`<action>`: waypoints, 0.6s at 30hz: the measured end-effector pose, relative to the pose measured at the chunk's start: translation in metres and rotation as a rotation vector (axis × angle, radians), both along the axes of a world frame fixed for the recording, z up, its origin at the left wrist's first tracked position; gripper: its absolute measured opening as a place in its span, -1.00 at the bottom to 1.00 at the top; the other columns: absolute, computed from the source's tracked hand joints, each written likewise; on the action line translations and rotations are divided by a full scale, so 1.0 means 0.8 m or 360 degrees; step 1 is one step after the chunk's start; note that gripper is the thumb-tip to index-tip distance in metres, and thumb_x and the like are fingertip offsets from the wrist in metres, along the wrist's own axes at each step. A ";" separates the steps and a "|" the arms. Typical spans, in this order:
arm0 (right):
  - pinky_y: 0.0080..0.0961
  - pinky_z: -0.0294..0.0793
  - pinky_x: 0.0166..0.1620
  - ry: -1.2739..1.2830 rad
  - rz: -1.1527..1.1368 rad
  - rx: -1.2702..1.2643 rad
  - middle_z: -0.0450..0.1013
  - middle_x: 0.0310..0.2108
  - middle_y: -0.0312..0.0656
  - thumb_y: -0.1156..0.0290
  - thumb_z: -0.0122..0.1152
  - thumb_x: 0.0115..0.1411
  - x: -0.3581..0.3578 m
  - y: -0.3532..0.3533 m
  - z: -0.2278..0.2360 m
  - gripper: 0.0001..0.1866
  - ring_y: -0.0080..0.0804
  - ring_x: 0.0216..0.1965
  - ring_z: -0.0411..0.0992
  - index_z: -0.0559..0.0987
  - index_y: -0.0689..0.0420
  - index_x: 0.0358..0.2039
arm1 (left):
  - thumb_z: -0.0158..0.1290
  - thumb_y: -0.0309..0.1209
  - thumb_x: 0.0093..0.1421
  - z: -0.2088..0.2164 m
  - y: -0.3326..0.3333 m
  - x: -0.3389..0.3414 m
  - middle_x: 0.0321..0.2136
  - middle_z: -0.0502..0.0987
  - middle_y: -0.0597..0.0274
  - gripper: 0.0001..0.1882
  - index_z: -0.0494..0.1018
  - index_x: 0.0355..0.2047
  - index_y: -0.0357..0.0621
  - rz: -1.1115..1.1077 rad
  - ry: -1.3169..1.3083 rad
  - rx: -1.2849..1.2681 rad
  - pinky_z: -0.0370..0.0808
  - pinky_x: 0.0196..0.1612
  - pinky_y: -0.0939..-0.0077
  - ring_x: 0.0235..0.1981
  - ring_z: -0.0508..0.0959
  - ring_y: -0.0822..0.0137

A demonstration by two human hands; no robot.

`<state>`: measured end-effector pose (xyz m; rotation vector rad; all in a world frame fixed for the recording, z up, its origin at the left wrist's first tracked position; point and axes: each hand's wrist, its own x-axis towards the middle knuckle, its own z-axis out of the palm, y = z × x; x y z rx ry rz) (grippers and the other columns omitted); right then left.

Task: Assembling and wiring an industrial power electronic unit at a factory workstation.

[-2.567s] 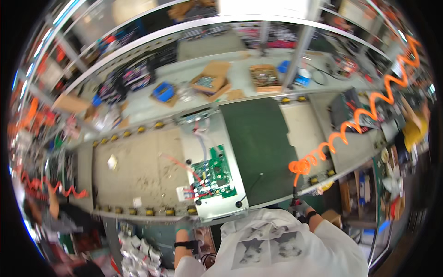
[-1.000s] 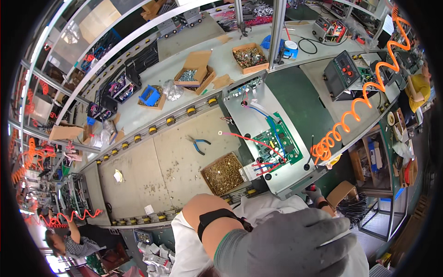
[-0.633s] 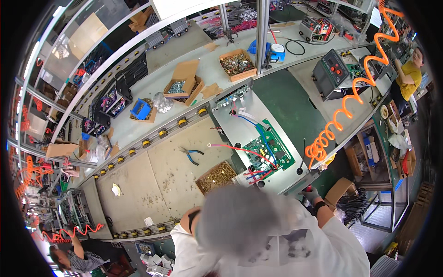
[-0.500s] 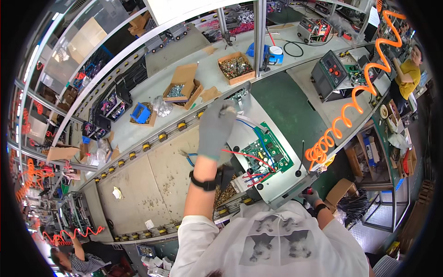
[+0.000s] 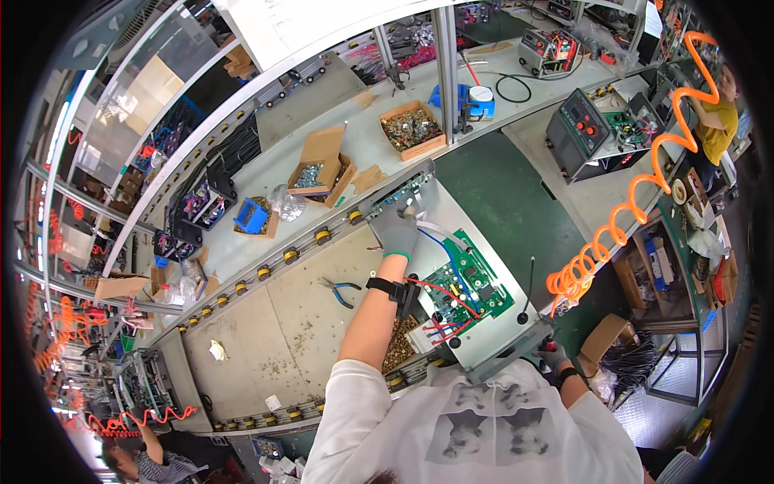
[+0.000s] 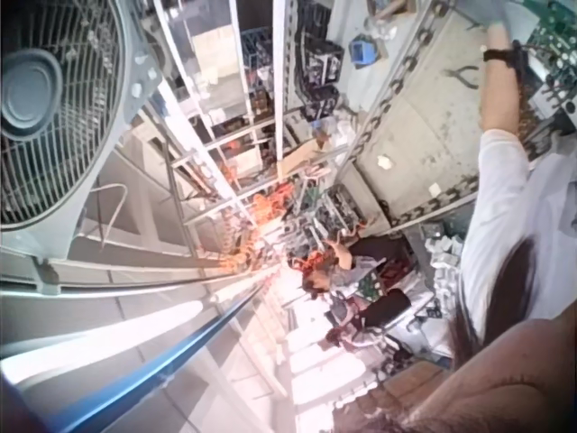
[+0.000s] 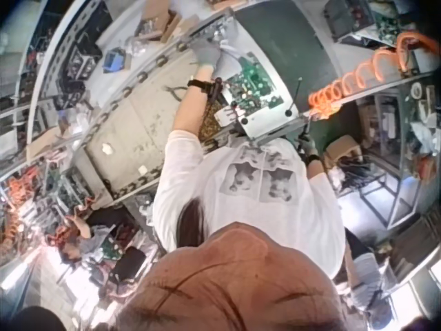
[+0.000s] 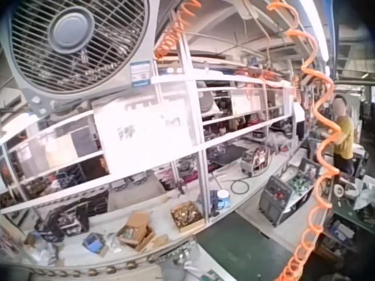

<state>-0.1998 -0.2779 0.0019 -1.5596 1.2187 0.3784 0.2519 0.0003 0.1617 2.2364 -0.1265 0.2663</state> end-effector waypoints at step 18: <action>-0.45 0.45 -0.23 0.0036 0.0105 -0.0045 0.53 -0.35 -0.22 0.44 0.48 -0.20 0.026 -0.004 -0.010 -0.59 -0.41 -0.36 0.46 0.58 0.21 -0.28 | 0.03 -0.40 0.21 0.003 0.029 0.014 -0.66 0.49 0.22 -0.82 0.48 -0.47 -0.25 0.0612 0.1532 -0.1908 0.13 -0.84 0.64 -0.84 0.29 0.51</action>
